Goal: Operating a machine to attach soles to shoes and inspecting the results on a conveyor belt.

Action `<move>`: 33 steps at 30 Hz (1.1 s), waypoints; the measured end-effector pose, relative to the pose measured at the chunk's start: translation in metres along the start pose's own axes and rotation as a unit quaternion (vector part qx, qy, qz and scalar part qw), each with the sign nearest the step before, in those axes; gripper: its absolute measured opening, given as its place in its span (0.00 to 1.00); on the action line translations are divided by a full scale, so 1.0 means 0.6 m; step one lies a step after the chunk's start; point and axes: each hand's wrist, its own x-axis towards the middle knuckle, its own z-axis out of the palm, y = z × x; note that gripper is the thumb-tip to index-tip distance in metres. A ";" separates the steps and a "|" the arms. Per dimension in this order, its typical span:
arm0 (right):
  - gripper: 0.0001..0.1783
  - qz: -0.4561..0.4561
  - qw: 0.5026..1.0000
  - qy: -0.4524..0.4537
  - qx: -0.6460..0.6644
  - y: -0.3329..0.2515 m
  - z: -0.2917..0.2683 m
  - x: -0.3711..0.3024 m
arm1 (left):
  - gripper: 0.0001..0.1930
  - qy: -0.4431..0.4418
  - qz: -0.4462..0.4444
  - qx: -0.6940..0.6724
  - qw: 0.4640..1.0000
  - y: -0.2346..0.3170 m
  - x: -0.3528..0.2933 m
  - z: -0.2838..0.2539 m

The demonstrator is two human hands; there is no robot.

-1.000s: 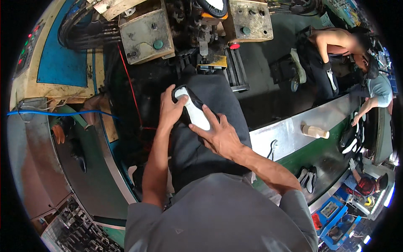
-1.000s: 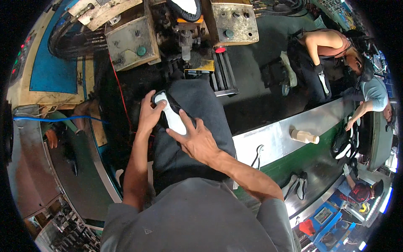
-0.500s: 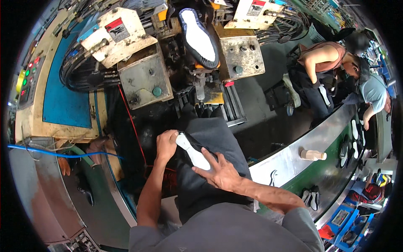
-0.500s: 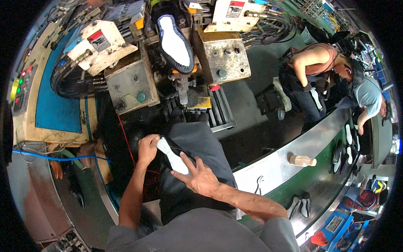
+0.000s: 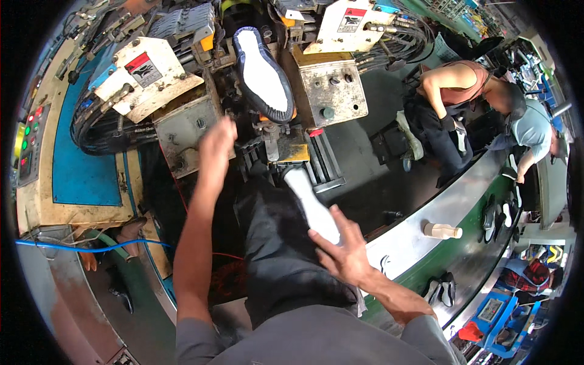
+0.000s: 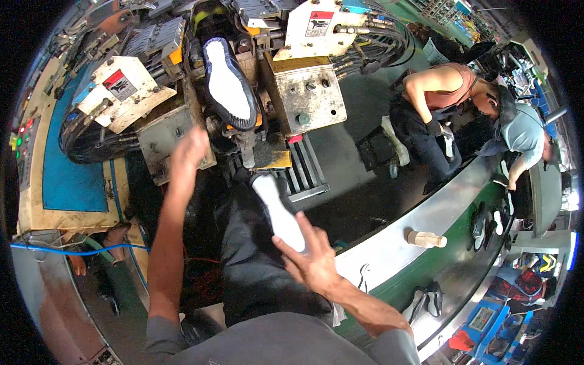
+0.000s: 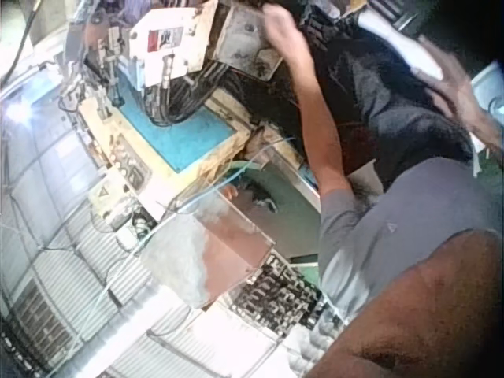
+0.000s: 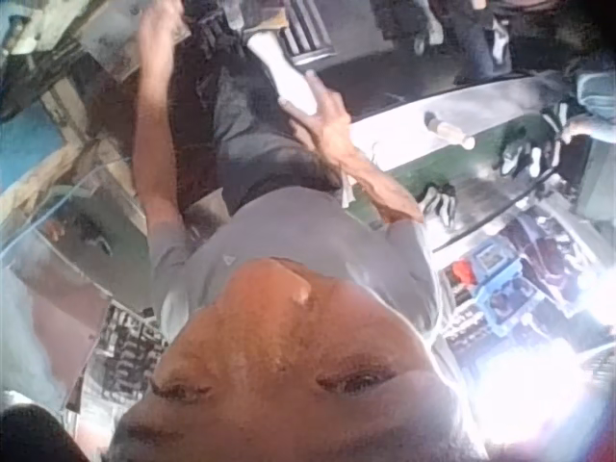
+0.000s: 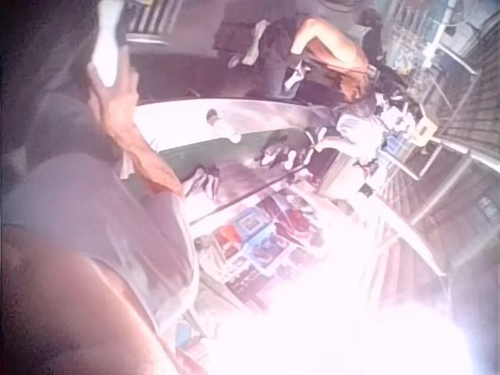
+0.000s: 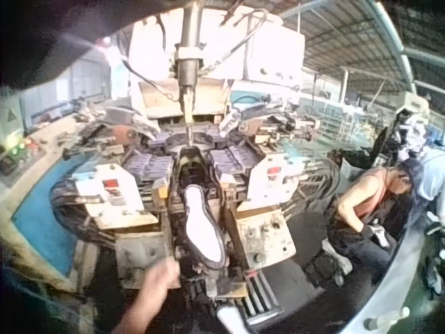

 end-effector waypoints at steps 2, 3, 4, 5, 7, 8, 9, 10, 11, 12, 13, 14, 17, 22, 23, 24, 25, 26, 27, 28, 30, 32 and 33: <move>0.39 0.008 0.997 0.060 -0.048 0.015 -0.056 0.041 | 0.34 0.040 -0.023 -0.188 0.981 0.141 0.096 0.077; 0.39 -0.010 0.994 0.078 -0.072 0.020 -0.071 0.071 | 0.25 -0.016 -0.088 -0.324 0.942 0.154 0.141 0.068; 0.39 -0.024 0.991 0.094 -0.096 0.024 -0.082 0.100 | 0.24 -0.054 -0.137 -0.404 0.903 0.172 0.179 0.080; 0.39 -0.030 0.989 0.106 -0.097 0.020 -0.093 0.134 | 0.24 -0.036 -0.151 -0.381 0.911 0.169 0.208 0.082; 0.40 -0.038 0.986 0.122 -0.106 0.012 -0.111 0.211 | 0.23 -0.042 -0.146 -0.352 0.924 0.165 0.225 0.075; 0.42 -0.050 0.984 0.133 -0.106 0.014 -0.117 0.251 | 0.23 -0.070 -0.130 -0.343 0.927 0.171 0.209 0.074; 0.42 -0.063 0.979 0.147 -0.125 0.020 -0.117 0.289 | 0.23 -0.067 -0.119 -0.316 0.939 0.195 0.170 0.079; 0.41 -0.063 0.979 0.151 -0.122 0.016 -0.108 0.327 | 0.24 -0.065 -0.072 -0.323 0.942 0.200 0.114 0.064; 0.41 -0.074 0.974 0.164 -0.141 0.018 -0.105 0.365 | 0.27 -0.074 -0.070 -0.314 0.944 0.206 0.065 0.054; 0.42 -0.070 0.977 0.146 -0.138 0.010 -0.097 0.401 | 0.29 -0.086 -0.094 -0.342 0.931 0.213 0.004 0.035; 0.42 -0.072 0.977 0.155 -0.128 0.012 -0.083 0.433 | 0.32 -0.050 -0.116 -0.319 0.939 0.218 -0.061 0.016; 0.42 -0.078 0.976 0.163 -0.117 0.012 -0.066 0.464 | 0.38 -0.053 -0.113 -0.359 0.925 0.224 -0.117 0.005; 0.41 -0.070 0.975 0.174 -0.117 0.008 -0.012 0.526 | 0.51 -0.024 -0.159 -0.352 0.922 0.182 -0.243 -0.047; 0.40 -0.068 0.973 0.164 -0.145 0.001 0.058 0.537 | 0.49 0.068 -0.172 -0.340 0.922 0.129 -0.347 -0.065; 0.41 -0.050 0.974 0.166 -0.144 -0.005 0.064 0.539 | 0.49 0.075 -0.180 -0.341 0.919 0.118 -0.358 -0.069; 0.42 -0.031 0.974 0.168 -0.146 -0.008 0.066 0.540 | 0.49 0.075 -0.180 -0.342 0.919 0.118 -0.361 -0.064; 0.42 -0.048 0.973 0.180 -0.138 -0.008 0.069 0.540 | 0.50 0.069 -0.171 -0.364 0.913 0.119 -0.363 -0.053; 0.42 -0.047 0.972 0.182 -0.140 0.000 0.071 0.541 | 0.51 0.061 -0.161 -0.386 0.906 0.118 -0.363 -0.046; 0.37 -0.100 0.959 0.216 -0.151 0.008 0.074 0.547 | 0.54 0.000 -0.147 -0.427 0.892 0.080 -0.366 -0.056; 0.34 -0.151 0.943 0.248 -0.162 0.011 0.073 0.549 | 0.55 0.005 -0.210 -0.467 0.859 0.068 -0.362 -0.057; 0.31 -0.165 0.946 0.242 -0.141 0.018 0.073 0.545 | 0.56 -0.025 -0.142 -0.534 0.833 0.059 -0.360 -0.031; 0.38 -0.166 0.945 0.246 -0.135 0.025 0.075 0.548 | 0.57 -0.009 -0.207 -0.500 0.841 0.055 -0.348 -0.021; 0.37 -0.165 0.941 0.251 -0.154 0.024 0.077 0.555 | 0.55 -0.028 -0.188 -0.465 0.865 0.051 -0.346 -0.011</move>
